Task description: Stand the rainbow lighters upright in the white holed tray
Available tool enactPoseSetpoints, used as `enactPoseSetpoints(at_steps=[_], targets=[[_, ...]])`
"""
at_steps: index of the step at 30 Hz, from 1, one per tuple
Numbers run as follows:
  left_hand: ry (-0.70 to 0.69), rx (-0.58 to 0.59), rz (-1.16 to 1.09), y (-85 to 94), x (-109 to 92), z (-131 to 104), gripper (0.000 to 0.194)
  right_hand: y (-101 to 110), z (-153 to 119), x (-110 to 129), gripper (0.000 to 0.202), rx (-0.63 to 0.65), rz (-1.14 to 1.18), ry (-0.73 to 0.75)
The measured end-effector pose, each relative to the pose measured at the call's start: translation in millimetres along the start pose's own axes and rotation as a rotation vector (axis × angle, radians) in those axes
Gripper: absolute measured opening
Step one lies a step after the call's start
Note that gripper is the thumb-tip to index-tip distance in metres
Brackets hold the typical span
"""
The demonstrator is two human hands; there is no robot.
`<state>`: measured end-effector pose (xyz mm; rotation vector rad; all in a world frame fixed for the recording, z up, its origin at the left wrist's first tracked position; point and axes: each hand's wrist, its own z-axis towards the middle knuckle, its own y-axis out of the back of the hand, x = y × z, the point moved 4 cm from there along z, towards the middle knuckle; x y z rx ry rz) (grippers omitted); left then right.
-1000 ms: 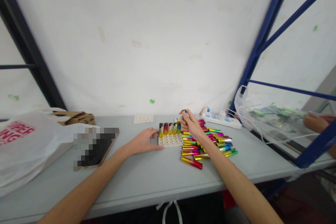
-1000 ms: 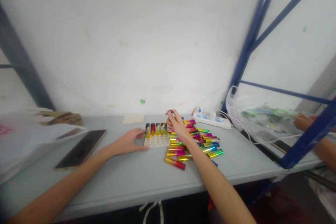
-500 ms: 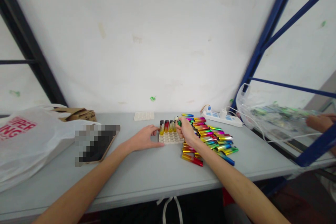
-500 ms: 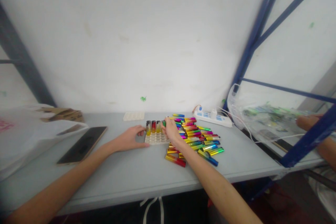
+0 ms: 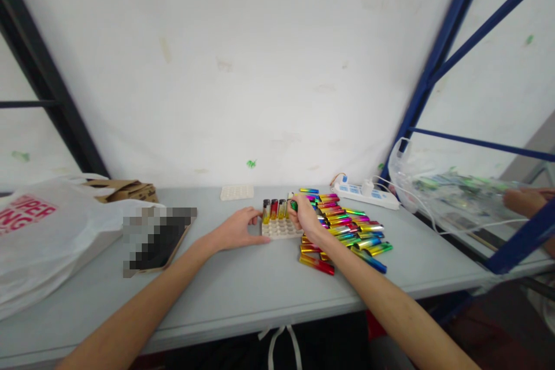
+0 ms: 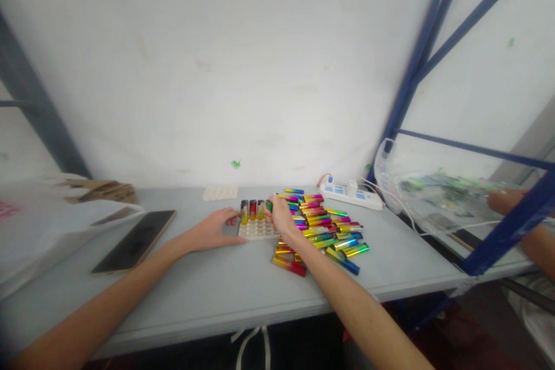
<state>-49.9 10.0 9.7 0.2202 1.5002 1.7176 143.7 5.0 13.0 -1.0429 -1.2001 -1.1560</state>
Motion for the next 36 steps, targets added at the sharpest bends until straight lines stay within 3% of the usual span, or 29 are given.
enactPoseSetpoints(at_steps=[7, 12, 15, 19, 25, 31, 36], targets=[[-0.003, -0.005, 0.008, -0.9, 2.0, 0.2, 0.059, -0.6, 0.0, -3.1, 0.043, 0.021, -0.008, 0.01], [-0.004, -0.009, 0.015, -0.3, 0.7, 0.0, 0.057, -2.3, 3.7, -3.1, 0.058, 0.074, -0.018, 0.026], [-0.012, -0.008, 0.004, -0.2, 0.4, 0.0, 0.057, -4.3, 2.4, 4.9, 0.063, 0.126, -0.034, 0.153], [-0.015, -0.008, 0.004, -1.4, 2.2, -0.1, 0.058, -4.9, -3.6, 16.0, 0.051, 0.153, -0.242, 0.359], [-0.007, 0.0, -0.002, -3.6, 4.6, 0.0, 0.059, -5.7, -9.9, 22.6, 0.031, 0.005, -0.675, 0.647], [0.015, -0.004, 0.0, -3.6, 5.3, -0.5, 0.059, -4.2, -7.4, 18.5, 0.026, -0.048, -0.81, 0.609], [0.025, 0.009, 0.009, -4.3, 5.5, -0.2, 0.06, -7.0, -6.9, 16.5, 0.023, 0.015, -0.951, 0.596]])
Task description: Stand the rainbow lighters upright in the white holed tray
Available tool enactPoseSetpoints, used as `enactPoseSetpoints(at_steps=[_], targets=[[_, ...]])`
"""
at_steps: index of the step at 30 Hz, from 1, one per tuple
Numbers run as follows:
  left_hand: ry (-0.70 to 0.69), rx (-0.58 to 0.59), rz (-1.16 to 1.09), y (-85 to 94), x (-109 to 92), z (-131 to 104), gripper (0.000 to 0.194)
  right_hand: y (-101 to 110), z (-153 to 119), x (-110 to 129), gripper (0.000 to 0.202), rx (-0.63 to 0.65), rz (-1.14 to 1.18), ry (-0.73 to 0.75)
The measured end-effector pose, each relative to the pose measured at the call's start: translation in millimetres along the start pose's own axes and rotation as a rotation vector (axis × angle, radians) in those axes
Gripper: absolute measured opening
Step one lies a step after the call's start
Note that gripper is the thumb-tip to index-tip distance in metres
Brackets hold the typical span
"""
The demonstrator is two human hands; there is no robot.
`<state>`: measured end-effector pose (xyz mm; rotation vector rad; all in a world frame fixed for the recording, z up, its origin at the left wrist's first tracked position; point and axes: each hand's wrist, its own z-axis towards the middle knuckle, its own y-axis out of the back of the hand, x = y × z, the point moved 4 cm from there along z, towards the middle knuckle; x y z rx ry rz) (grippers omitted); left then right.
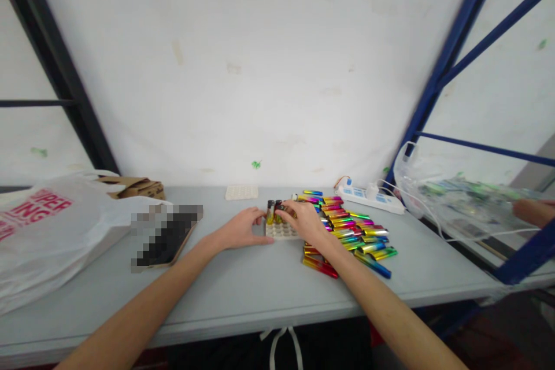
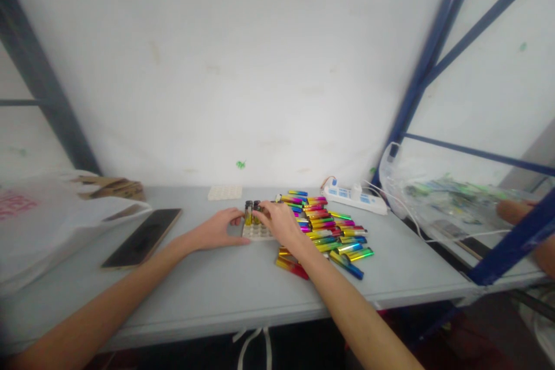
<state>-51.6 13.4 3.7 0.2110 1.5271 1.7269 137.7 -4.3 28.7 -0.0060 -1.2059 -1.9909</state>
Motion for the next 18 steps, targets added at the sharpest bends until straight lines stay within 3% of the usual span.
enactPoseSetpoints(at_steps=[11, 15, 18], targets=[[-0.005, 0.001, 0.019, 1.2, 1.5, -1.3, 0.065, -5.2, 2.0, -3.2, 0.025, 0.054, 0.123, -0.039], [0.004, 0.006, 0.029, 1.4, 0.8, -1.8, 0.06, -11.9, 4.4, -0.2, 0.027, 0.065, -0.119, -0.057], [0.009, 0.01, 0.026, 2.2, -0.2, -1.7, 0.059, -8.5, 7.3, 6.4, 0.042, 0.099, -0.358, -0.089]])
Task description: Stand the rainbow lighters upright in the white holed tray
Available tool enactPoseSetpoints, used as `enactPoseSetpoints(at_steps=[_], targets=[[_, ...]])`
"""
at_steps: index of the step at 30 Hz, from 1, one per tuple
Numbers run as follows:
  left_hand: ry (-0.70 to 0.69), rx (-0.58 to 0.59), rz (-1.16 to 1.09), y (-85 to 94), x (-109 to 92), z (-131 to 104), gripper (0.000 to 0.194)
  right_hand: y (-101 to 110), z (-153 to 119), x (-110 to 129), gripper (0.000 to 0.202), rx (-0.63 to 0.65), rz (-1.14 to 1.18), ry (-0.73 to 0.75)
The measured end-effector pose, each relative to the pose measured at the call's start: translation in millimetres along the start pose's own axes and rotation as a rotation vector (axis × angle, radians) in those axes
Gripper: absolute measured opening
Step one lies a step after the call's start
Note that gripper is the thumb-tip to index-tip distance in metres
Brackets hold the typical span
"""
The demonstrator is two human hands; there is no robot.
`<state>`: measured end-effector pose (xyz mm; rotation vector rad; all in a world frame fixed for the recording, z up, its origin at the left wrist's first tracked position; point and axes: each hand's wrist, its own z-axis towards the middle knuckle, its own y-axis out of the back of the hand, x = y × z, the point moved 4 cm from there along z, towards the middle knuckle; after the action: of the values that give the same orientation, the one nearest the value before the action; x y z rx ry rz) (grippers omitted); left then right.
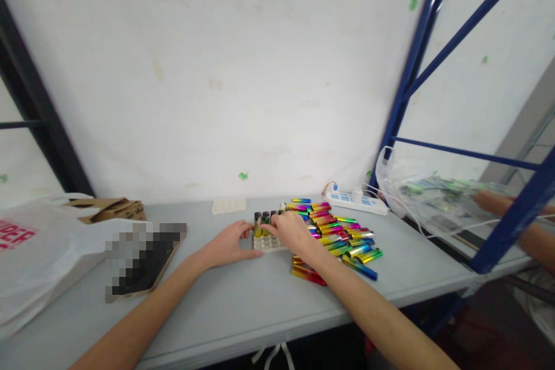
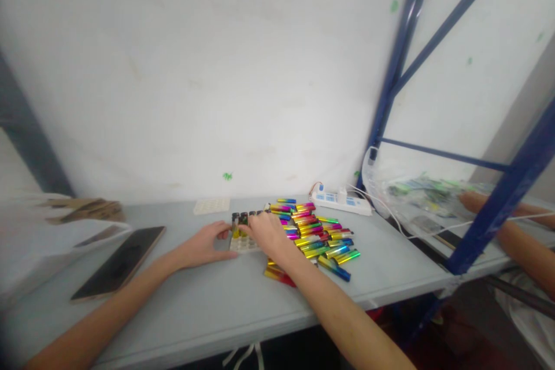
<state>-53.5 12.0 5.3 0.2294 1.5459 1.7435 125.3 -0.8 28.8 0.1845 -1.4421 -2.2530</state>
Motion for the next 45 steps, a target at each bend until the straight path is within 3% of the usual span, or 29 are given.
enactPoseSetpoints(at_steps=[3, 7, 12, 18, 25, 29, 34, 39, 45], targets=[[0.009, 0.008, -0.011, 1.0, -1.5, 0.1, 0.059, 13.6, 5.0, -13.1, 0.056, -0.023, -0.028, -0.02], [0.018, 0.013, -0.022, 2.5, -2.5, 1.1, 0.061, 23.9, 22.2, -73.2, 0.054, -0.117, -0.034, -0.194], [0.057, 0.046, -0.048, 5.1, 1.7, -0.1, 0.061, -6.1, 52.9, -137.8, 0.035, 0.112, -0.116, -0.176], [0.074, 0.05, -0.023, 8.5, 2.6, -3.4, 0.059, -32.4, 66.4, -166.6, 0.021, 0.28, -0.11, -0.131], [0.03, 0.052, -0.014, 8.0, -2.6, -3.6, 0.055, -22.7, 54.6, -169.3, 0.022, 0.254, -0.039, -0.057], [0.005, 0.014, -0.038, 7.6, -3.3, -6.2, 0.05, -2.1, 48.0, -161.7, 0.035, 0.077, 0.014, -0.115], [0.008, -0.063, -0.05, 3.7, -4.7, -6.1, 0.056, 15.8, 40.0, -141.0, 0.035, -0.178, 0.405, -0.116], [0.002, -0.099, -0.042, -3.6, -4.3, -2.3, 0.059, 12.9, 30.4, -116.5, 0.044, -0.167, 0.769, -0.149], [-0.022, -0.075, -0.044, -3.9, -4.0, 0.8, 0.055, 29.0, 14.8, -83.8, 0.041, -0.119, 0.764, -0.007]])
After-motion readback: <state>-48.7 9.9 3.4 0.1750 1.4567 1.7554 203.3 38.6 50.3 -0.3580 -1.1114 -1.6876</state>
